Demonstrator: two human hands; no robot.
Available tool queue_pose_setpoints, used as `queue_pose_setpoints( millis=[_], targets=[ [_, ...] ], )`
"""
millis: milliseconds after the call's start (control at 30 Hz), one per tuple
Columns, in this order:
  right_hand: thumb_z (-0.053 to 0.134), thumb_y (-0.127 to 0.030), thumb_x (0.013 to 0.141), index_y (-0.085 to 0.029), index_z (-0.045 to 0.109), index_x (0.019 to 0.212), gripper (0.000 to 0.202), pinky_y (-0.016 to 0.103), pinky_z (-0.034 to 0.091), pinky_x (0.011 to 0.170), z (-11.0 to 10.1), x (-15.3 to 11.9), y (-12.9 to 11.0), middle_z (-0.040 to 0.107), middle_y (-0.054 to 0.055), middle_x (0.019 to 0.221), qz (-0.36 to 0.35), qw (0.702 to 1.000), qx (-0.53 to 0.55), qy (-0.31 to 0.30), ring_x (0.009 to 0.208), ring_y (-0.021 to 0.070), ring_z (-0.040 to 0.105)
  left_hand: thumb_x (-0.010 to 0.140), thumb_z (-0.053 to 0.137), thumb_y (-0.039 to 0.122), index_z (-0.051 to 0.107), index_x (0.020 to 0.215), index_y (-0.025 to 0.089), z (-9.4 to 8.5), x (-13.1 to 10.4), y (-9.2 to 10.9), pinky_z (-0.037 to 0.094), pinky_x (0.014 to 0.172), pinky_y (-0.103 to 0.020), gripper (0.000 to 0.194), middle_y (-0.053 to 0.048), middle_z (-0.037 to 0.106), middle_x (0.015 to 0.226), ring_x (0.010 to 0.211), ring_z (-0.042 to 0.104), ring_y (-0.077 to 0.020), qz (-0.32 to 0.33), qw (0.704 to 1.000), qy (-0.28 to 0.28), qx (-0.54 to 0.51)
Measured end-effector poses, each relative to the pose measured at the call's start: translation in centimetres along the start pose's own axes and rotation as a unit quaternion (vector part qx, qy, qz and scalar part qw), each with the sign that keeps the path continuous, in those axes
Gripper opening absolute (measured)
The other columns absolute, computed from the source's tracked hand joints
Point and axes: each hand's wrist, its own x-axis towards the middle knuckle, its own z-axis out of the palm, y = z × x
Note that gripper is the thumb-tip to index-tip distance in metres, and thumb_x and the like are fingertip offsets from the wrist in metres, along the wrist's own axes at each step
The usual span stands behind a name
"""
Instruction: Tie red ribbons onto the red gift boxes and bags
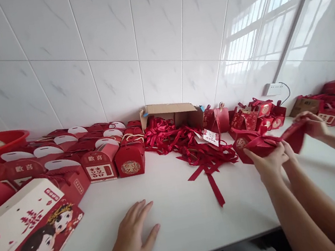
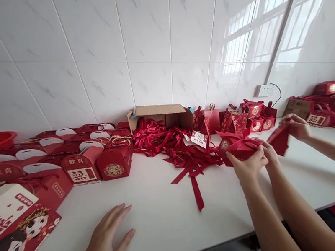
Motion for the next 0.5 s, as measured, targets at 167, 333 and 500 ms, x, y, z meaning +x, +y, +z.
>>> queue_pose_setpoints(
  millis=[167,333,500],
  targets=[
    [0.07,-0.058,0.064,-0.008,0.008,0.148,0.116,0.059,0.03,0.107,3.6,3.5,0.5,0.016,0.032,0.143,0.097,0.994,-0.037,0.029,0.134,0.0502,0.027,0.085,0.055,0.04,0.062,0.123,0.026,-0.2,-0.2,0.1,0.051,0.099,-0.046,0.04,-0.008,0.061,0.131,0.122,0.056,-0.0289,0.003,1.0,-0.002,0.01],
    [0.051,-0.046,0.084,-0.013,0.017,0.148,0.079,0.054,0.022,0.111,5.7,2.8,-0.7,0.01,0.022,0.152,-0.093,0.992,-0.077,0.027,0.142,0.0382,0.009,0.085,0.056,0.041,0.062,0.122,0.029,-0.1,-0.4,-0.1,0.052,0.098,-0.045,0.04,-0.006,0.06,0.132,0.123,0.056,-0.0289,-0.002,1.0,-0.014,0.016],
    [0.052,-0.033,0.085,-0.023,0.06,0.118,0.035,0.042,0.029,0.109,9.5,2.3,-4.2,0.042,0.01,0.139,-0.245,0.947,-0.14,-0.151,0.132,0.0291,0.033,0.084,0.058,0.042,0.065,0.117,0.03,-0.2,-0.3,-0.3,0.053,0.097,-0.043,0.037,-0.006,0.062,0.13,0.121,0.058,-0.0278,0.004,1.0,-0.002,0.027]
  ],
)
